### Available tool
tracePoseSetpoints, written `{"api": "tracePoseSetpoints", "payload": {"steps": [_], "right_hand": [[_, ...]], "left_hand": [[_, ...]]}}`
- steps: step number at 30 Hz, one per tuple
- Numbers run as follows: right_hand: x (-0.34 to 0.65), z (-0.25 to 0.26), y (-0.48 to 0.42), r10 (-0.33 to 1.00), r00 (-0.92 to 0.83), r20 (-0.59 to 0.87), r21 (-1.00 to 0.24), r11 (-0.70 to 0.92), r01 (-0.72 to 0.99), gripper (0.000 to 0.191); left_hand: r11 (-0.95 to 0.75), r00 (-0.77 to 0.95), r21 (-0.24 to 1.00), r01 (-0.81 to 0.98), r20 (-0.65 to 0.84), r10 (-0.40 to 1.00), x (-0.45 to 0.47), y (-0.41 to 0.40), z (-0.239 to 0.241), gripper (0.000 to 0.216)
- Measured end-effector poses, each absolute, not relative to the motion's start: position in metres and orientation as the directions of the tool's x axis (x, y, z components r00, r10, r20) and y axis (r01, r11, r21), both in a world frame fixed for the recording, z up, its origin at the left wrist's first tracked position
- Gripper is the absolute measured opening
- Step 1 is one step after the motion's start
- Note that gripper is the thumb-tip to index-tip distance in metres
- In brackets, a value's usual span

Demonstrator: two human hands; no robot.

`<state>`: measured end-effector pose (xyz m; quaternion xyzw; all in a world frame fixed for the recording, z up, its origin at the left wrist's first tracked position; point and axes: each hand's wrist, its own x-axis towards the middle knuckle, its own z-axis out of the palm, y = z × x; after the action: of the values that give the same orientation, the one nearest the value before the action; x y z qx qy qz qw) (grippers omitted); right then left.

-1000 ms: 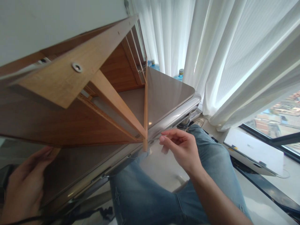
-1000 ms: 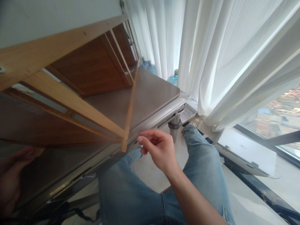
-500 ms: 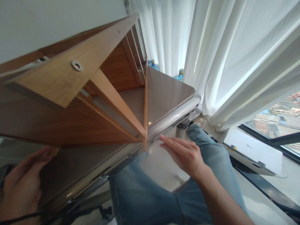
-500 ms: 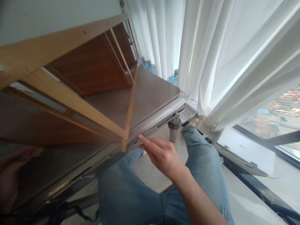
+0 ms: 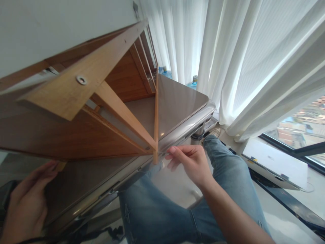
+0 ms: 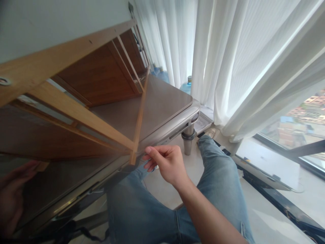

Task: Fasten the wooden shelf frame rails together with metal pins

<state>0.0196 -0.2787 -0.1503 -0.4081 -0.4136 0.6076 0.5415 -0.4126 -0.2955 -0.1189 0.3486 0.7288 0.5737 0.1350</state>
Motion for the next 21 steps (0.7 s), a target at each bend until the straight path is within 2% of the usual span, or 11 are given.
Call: {"api": "tracePoseSetpoints", "payload": {"steps": [5, 9, 11, 13, 17, 21], "right_hand": [[0.015, -0.155, -0.274, 0.943, -0.245, -0.225, -0.713, -0.330, -0.618, 0.040], [0.012, -0.158, -0.272, 0.898, -0.307, -0.313, -0.588, -0.438, -0.680, 0.041], [0.011, -0.158, -0.274, 0.915, -0.268, -0.303, -0.618, -0.403, -0.675, 0.041], [0.011, -0.156, -0.276, 0.948, -0.198, -0.251, -0.701, -0.319, -0.638, 0.041], [0.013, -0.150, -0.282, 0.989, -0.079, -0.125, -0.874, -0.148, -0.463, 0.043], [0.017, -0.146, -0.281, 0.999, 0.009, -0.042, -0.940, -0.037, -0.339, 0.044]], "left_hand": [[0.081, -0.710, 0.930, 0.358, 0.216, 0.670, -0.407, -0.295, -0.117, 0.038], [0.086, -0.728, 0.928, 0.363, 0.225, 0.647, -0.407, -0.293, -0.117, 0.036], [0.110, -0.744, 0.919, 0.378, 0.231, 0.628, -0.406, -0.292, -0.117, 0.038], [0.130, -0.746, 0.903, 0.409, 0.248, 0.618, -0.403, -0.292, -0.117, 0.039], [0.164, -0.749, 0.885, 0.436, 0.256, 0.611, -0.396, -0.294, -0.113, 0.037], [0.186, -0.760, 0.885, 0.426, 0.239, 0.604, -0.392, -0.293, -0.110, 0.036]]}}
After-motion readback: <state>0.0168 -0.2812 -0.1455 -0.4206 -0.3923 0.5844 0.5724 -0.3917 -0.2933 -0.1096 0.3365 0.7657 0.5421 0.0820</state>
